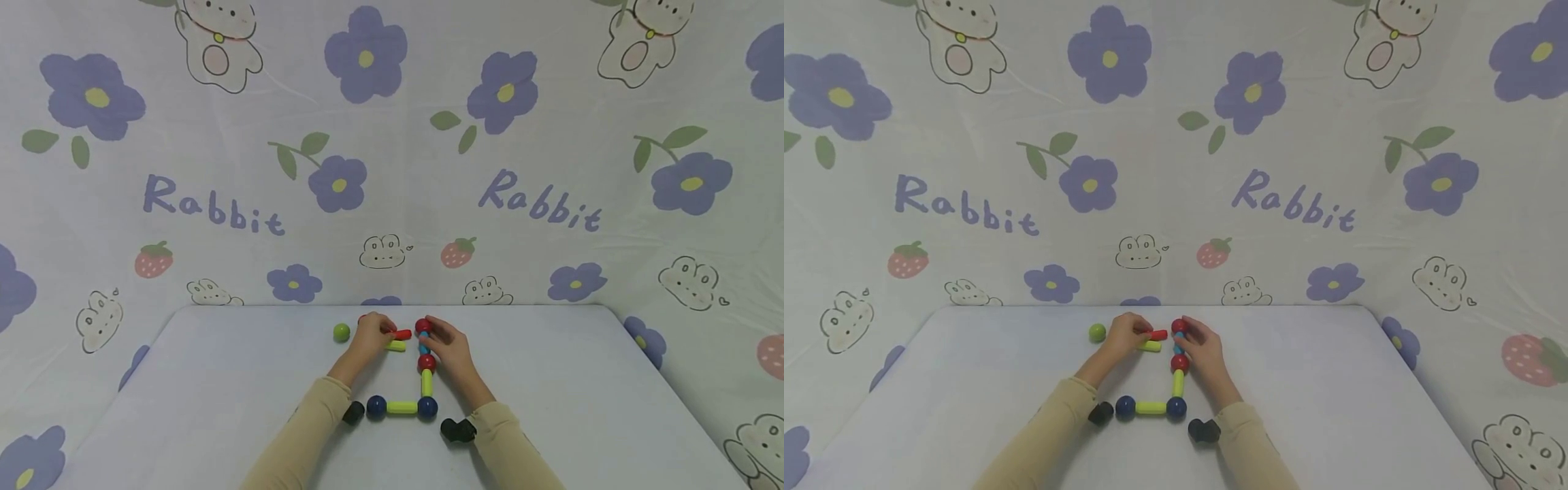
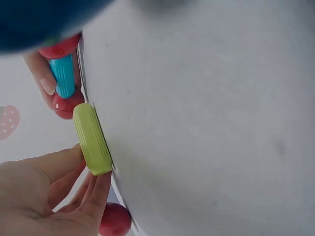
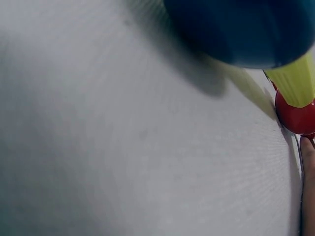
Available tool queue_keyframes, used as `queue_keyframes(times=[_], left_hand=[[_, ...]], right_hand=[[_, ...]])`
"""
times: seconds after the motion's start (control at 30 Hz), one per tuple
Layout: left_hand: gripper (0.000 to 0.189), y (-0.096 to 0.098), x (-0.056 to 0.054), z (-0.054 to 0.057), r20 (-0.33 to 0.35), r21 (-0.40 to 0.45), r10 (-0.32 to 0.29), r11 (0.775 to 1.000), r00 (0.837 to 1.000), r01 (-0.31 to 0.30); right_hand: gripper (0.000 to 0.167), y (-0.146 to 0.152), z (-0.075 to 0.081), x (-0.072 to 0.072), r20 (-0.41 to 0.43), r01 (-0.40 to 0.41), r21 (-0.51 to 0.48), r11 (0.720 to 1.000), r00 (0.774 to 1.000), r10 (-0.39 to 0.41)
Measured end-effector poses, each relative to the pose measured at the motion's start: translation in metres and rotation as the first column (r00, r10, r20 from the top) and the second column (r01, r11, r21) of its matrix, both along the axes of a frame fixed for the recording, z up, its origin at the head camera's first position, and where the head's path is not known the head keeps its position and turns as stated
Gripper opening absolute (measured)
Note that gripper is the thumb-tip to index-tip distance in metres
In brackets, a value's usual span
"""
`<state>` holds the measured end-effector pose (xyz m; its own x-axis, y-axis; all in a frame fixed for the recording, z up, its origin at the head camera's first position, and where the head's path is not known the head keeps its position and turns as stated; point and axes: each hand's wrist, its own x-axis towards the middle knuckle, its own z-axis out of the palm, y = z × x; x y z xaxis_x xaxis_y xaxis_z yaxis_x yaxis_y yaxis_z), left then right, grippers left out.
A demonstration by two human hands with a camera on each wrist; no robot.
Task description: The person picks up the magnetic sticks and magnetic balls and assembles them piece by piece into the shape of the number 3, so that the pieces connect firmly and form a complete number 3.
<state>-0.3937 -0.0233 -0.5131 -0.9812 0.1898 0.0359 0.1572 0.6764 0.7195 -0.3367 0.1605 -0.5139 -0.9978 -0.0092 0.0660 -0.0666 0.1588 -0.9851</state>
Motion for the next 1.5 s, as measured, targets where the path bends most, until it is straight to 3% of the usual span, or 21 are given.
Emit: queue_keyframes(times=[0.57, 0.8, 1.1, 1.33, 1.5], left_hand=[[0.011, 0.001, -0.002, 0.006, 0.056, -0.008, -0.005, 1.000, 0.998, 0.006], [0.011, 0.001, -0.002, 0.005, 0.019, -0.004, -0.014, 1.000, 1.000, 0.014], [0.014, -0.003, -0.006, 0.005, -0.078, 0.024, -0.076, 0.997, 0.994, 0.078], [0.014, -0.002, -0.009, 0.005, -0.082, 0.018, -0.088, 0.996, 0.993, 0.090], [0.015, -0.001, -0.010, 0.005, -0.087, 0.029, -0.086, 0.996, 0.992, 0.089]], right_hand=[[0.052, 0.002, -0.001, -0.001, -0.004, -0.006, -0.018, 1.000, 1.000, 0.005], [0.053, 0.003, -0.004, -0.003, 0.000, -0.014, -0.026, 1.000, 1.000, 0.014], [0.052, 0.003, -0.002, -0.001, -0.010, -0.022, -0.028, 0.999, 1.000, 0.022], [0.053, 0.003, -0.002, -0.004, 0.005, -0.023, -0.023, 0.999, 1.000, 0.023], [0.054, 0.004, -0.012, -0.012, -0.006, -0.009, -0.050, 0.999, 1.000, 0.009]])
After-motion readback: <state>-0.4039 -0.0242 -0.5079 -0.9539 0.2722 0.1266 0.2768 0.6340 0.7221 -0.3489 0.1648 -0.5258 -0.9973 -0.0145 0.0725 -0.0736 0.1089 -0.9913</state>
